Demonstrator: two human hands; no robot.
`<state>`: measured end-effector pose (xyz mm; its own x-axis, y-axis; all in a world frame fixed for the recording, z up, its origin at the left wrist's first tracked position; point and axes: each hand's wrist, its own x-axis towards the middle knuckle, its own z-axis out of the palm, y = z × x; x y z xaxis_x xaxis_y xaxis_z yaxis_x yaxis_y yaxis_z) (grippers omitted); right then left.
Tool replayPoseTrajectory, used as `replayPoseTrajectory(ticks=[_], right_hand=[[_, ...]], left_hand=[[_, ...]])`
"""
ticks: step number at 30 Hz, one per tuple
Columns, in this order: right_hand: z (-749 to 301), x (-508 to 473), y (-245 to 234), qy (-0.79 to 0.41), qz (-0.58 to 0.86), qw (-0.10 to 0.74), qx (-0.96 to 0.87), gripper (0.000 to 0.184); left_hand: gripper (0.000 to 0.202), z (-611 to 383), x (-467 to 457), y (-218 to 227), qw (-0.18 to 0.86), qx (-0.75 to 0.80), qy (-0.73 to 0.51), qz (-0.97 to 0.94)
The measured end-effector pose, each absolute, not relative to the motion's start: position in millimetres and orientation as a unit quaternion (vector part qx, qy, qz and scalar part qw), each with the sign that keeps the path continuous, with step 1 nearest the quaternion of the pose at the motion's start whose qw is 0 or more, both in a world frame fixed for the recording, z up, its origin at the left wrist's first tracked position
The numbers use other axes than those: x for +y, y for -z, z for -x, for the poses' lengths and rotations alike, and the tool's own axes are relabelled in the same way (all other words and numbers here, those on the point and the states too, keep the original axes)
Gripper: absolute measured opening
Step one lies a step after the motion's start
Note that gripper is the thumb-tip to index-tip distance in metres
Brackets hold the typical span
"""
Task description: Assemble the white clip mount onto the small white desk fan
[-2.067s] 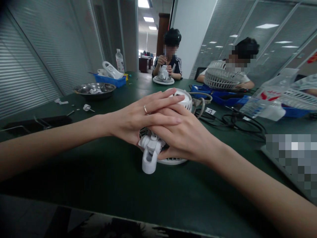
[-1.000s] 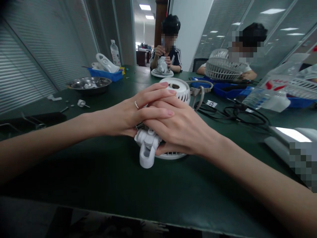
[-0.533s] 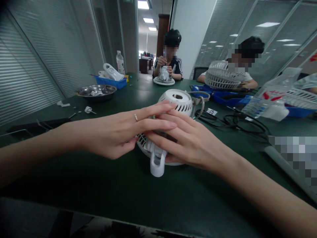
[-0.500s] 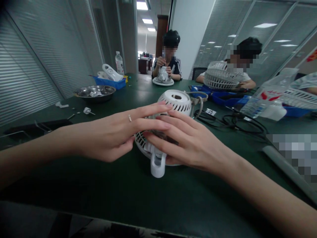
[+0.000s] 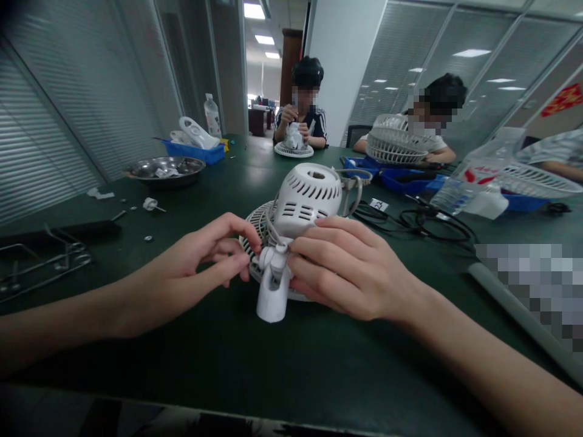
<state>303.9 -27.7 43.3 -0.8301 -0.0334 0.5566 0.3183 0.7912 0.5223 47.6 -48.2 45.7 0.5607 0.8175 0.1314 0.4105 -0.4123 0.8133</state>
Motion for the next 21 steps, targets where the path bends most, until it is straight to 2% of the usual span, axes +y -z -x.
replayPoseTrajectory(ticks=[3,6,12,18,21], right_hand=[[-299,-31,-38,0.275,0.107,0.299,-0.907,0.027],[-294,-36,-34,0.253,0.126,0.316,-0.905,0.027],[-295,-36,-31,0.253,0.132,0.317,-0.904,0.028],[-295,-35,-34,0.289,0.092,0.271,-0.913,0.037],[-296,-40,-41,0.292,0.099,0.298,-0.903,0.027]], left_hand=[[0.024,-50,-41,-36,0.513,0.364,-0.258,-0.733],[0.025,-51,-33,-28,0.58,0.342,-0.265,-0.69],[0.031,-50,-31,-26,0.587,0.341,-0.248,-0.691],[0.037,-51,-30,-28,0.564,0.353,-0.244,-0.706],[0.041,-51,-27,-27,0.568,0.355,-0.245,-0.701]])
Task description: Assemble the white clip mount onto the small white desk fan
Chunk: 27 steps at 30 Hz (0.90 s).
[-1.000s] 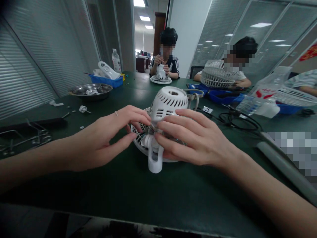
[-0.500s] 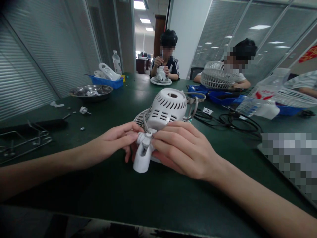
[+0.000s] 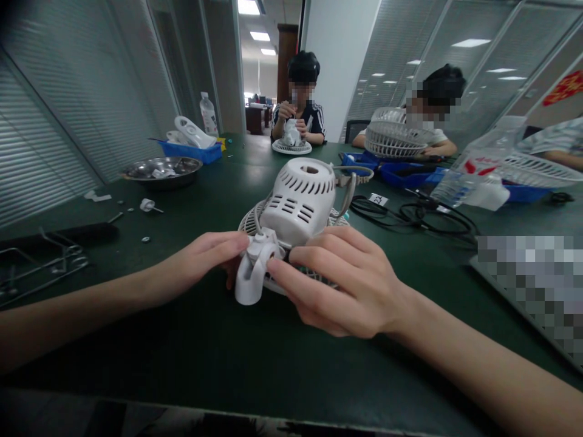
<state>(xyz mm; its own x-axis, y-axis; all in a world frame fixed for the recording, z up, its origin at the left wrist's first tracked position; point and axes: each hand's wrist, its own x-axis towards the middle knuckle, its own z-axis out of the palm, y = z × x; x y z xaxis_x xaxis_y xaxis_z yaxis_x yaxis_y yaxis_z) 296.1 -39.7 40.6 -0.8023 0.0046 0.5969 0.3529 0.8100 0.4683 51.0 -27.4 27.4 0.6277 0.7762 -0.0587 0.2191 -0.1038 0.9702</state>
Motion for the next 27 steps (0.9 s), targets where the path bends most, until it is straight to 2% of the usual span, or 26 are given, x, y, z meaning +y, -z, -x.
replayPoseTrajectory(ticks=[3,8,17,21,27], right_hand=[[-298,-44,-45,0.316,0.112,0.293,-0.895,0.018],[-298,-44,-38,0.332,0.121,0.267,-0.896,0.024],[-300,-42,-27,0.285,0.13,0.256,-0.915,0.038],[-300,-42,-27,0.261,0.137,0.259,-0.92,0.041],[-298,-42,-28,0.24,0.139,0.252,-0.927,0.039]], left_hand=[[0.046,-51,-26,-25,0.568,0.365,-0.242,-0.697],[0.048,-51,-25,-23,0.567,0.365,-0.243,-0.697],[0.032,-52,-31,-21,0.579,0.339,-0.272,-0.69],[0.019,-52,-34,-20,0.584,0.325,-0.31,-0.676],[0.013,-50,-38,-19,0.481,0.333,-0.345,-0.734]])
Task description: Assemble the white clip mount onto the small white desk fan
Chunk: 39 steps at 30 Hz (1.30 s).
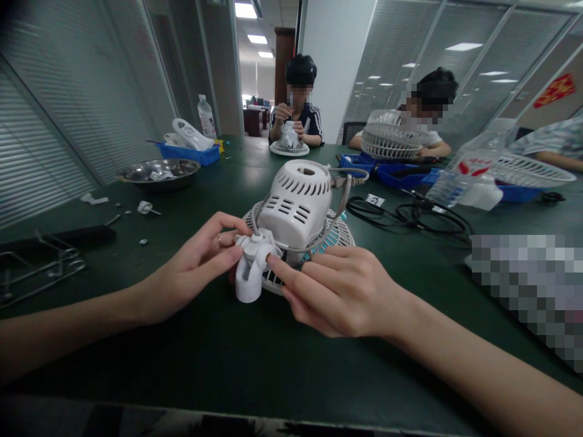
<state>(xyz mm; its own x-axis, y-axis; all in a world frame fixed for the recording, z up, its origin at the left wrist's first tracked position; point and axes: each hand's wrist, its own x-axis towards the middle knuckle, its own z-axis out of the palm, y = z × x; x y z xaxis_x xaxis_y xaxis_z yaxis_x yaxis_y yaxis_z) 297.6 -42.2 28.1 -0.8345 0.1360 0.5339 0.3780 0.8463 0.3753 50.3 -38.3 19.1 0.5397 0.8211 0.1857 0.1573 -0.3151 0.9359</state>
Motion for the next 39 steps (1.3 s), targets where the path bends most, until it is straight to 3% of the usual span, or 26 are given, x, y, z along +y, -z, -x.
replayPoseTrajectory(ticks=[7,11,18,25,32,35,39], right_hand=[[-297,-41,-24,0.224,0.155,0.217,-0.937,0.041],[-294,-40,-22,0.213,0.181,0.185,-0.942,0.042],[-293,-41,-19,0.208,0.204,0.174,-0.941,0.045],[-292,-43,-20,0.236,0.182,0.177,-0.938,0.044],[-290,-45,-21,0.232,0.184,0.15,-0.943,0.042],[-287,-47,-21,0.219,0.178,0.149,-0.948,0.039],[-283,-49,-23,0.222,0.163,0.133,-0.952,0.033]], left_hand=[[0.019,-48,-41,-20,0.121,0.289,-0.419,-0.852],[0.02,-48,-44,-27,0.02,0.309,-0.434,-0.846],[0.042,-48,-41,-29,0.004,0.43,-0.357,-0.829],[0.039,-47,-39,-40,0.072,0.46,-0.203,-0.861],[0.032,-45,-34,-36,-0.002,0.432,-0.294,-0.852],[0.026,-42,-31,-33,0.006,0.419,-0.351,-0.837],[0.032,-41,-29,-30,0.035,0.425,-0.383,-0.819]])
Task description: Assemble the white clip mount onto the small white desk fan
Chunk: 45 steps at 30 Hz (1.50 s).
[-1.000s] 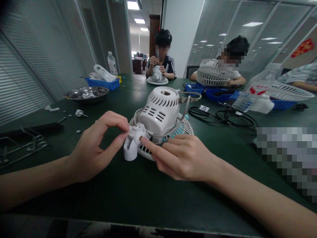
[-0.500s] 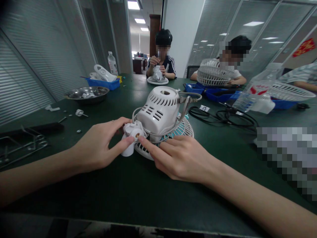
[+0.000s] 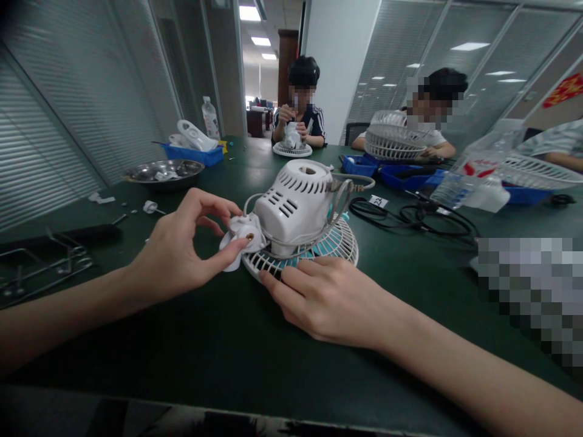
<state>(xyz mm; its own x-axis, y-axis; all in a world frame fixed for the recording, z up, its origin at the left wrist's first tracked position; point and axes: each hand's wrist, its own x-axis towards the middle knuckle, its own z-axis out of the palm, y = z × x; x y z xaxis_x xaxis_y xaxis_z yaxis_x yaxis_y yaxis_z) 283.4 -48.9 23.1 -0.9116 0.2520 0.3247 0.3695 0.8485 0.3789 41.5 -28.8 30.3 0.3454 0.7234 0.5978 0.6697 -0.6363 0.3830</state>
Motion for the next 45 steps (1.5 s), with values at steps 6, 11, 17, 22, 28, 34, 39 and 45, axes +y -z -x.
replayPoseTrajectory(ticks=[6,11,17,22,28,34,39,45], right_hand=[[-282,-48,-23,0.226,0.164,0.118,-0.953,0.031],[-282,-48,-23,0.222,0.162,0.118,-0.954,0.031],[-277,-53,-23,0.212,0.15,0.108,-0.96,0.025],[-273,-56,-19,0.209,0.129,0.099,-0.964,0.023],[-273,-56,-18,0.205,0.124,0.093,-0.966,0.024],[-273,-56,-19,0.206,0.124,0.094,-0.966,0.024],[-273,-56,-18,0.204,0.123,0.094,-0.967,0.022],[-273,-56,-18,0.205,0.123,0.094,-0.966,0.023]], left_hand=[[0.037,-43,-28,-33,0.065,0.429,-0.395,-0.81],[0.04,-42,-27,-38,0.064,0.467,-0.37,-0.8],[0.037,-38,-16,-37,0.072,0.516,-0.318,-0.792],[0.041,-32,-6,-34,0.061,0.545,-0.303,-0.779],[0.042,-32,-4,-32,0.04,0.551,-0.271,-0.789],[0.042,-34,-4,-30,0.057,0.542,-0.267,-0.795],[0.042,-34,-3,-26,0.04,0.559,-0.252,-0.789],[0.054,-32,-1,-20,0.061,0.527,-0.282,-0.799]])
